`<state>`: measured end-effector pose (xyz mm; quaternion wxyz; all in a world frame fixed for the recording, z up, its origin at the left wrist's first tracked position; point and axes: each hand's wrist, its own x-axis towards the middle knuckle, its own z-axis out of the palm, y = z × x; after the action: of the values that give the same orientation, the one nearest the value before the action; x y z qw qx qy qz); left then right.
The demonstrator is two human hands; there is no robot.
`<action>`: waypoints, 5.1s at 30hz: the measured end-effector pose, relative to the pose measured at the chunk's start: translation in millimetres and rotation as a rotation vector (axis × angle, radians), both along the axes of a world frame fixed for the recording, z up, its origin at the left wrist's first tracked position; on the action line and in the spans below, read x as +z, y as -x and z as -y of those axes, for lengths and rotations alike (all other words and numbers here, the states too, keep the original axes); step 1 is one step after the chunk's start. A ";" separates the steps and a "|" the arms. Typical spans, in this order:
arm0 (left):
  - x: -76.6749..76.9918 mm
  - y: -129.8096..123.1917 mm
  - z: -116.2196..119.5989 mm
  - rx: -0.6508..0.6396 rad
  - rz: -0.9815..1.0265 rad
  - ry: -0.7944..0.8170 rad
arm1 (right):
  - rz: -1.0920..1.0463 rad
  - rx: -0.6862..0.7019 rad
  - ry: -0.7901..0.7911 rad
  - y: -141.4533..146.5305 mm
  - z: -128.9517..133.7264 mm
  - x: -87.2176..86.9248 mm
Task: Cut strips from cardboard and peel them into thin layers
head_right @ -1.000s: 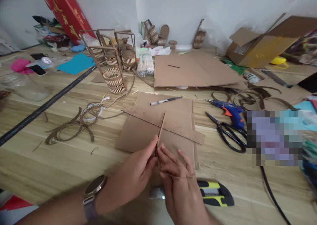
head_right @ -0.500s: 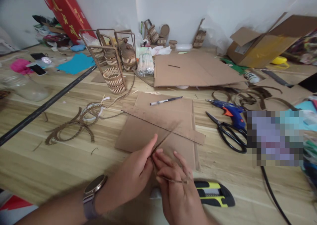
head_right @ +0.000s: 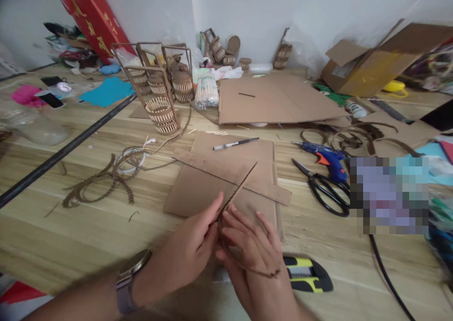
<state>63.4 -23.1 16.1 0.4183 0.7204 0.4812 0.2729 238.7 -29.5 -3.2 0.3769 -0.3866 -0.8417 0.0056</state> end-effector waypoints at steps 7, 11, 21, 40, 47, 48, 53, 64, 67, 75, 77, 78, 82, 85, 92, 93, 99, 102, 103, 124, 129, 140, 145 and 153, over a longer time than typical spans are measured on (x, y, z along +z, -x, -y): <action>-1.0 -3.4 -0.5 0.025 -0.047 0.001 | 0.005 0.017 -0.037 2.1 -0.7 4.5; 0.7 -4.6 -0.6 0.042 -0.071 0.049 | 0.012 0.008 -0.068 4.5 1.8 4.8; 1.1 -2.2 -1.8 0.013 -0.084 0.039 | -0.040 -0.013 -0.019 0.0 -1.2 2.7; -2.3 -2.3 -4.1 0.047 -0.104 0.018 | 0.039 0.014 -0.075 5.7 0.2 3.8; 1.8 -0.5 -4.6 0.041 -0.068 0.054 | -0.010 -0.003 -0.037 3.0 -1.0 3.9; 2.3 -0.5 -4.8 0.040 -0.054 0.055 | -0.015 -0.007 -0.044 3.0 -1.2 4.2; 1.3 -1.5 -5.2 0.026 -0.015 0.046 | -0.035 -0.018 -0.055 2.6 -1.7 4.5; 0.6 -2.4 -3.8 0.034 -0.036 0.052 | -0.018 0.012 -0.052 1.5 -1.4 2.9; -0.1 -2.2 -4.5 0.041 -0.069 0.062 | -0.032 0.037 -0.040 2.4 -0.3 2.0; 5.5 -0.6 -5.9 0.010 -0.054 0.051 | -0.115 -0.049 0.073 -2.6 -0.9 1.5; 7.5 0.1 -6.2 0.007 -0.041 0.051 | -0.124 -0.053 0.074 -3.4 -1.5 3.2; 8.3 0.4 -6.3 0.004 -0.031 0.050 | -0.127 -0.051 0.071 -3.5 -1.7 3.8; 9.1 0.7 -6.3 0.002 -0.036 0.032 | -0.113 -0.028 0.039 -3.6 -1.2 4.3; 8.4 -0.1 -5.9 -0.001 -0.093 0.003 | -0.094 -0.016 0.013 -3.2 0.2 3.5; 6.6 -2.0 -5.4 0.008 -0.171 0.028 | -0.056 0.003 -0.019 0.6 -0.2 5.5; 6.5 -2.1 -5.3 0.010 -0.179 0.029 | -0.052 0.002 -0.018 0.9 -0.1 5.9; 4.5 -3.0 -4.0 0.023 -0.216 0.038 | -0.058 0.018 0.002 1.1 1.6 5.0; 4.2 -2.7 -3.6 0.020 -0.215 0.024 | -0.069 0.015 0.008 0.5 1.2 4.6; 4.5 -2.3 -3.7 0.017 -0.209 0.017 | -0.069 0.010 0.009 0.3 0.9 4.6; 4.0 -2.8 -3.2 -0.022 -0.389 -0.002 | -0.074 0.019 0.038 0.1 0.9 3.1; 4.7 -1.9 -4.7 -0.011 -0.339 -0.002 | -0.061 0.018 0.034 0.0 0.0 4.6; 6.4 0.1 -6.7 -0.017 -0.140 -0.014 | -0.107 -0.016 0.040 0.1 -0.4 4.7; 4.9 0.3 -6.9 0.000 -0.172 0.021 | -0.082 -0.004 0.044 -0.1 0.1 6.2; 4.7 2.0 -8.3 0.036 0.011 0.086 | -0.172 0.000 0.117 -1.8 0.9 3.8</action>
<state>61.4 -14.9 20.8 0.4464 0.6916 0.5030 0.2633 240.5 -30.4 0.6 0.4245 -0.4060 -0.8045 0.0881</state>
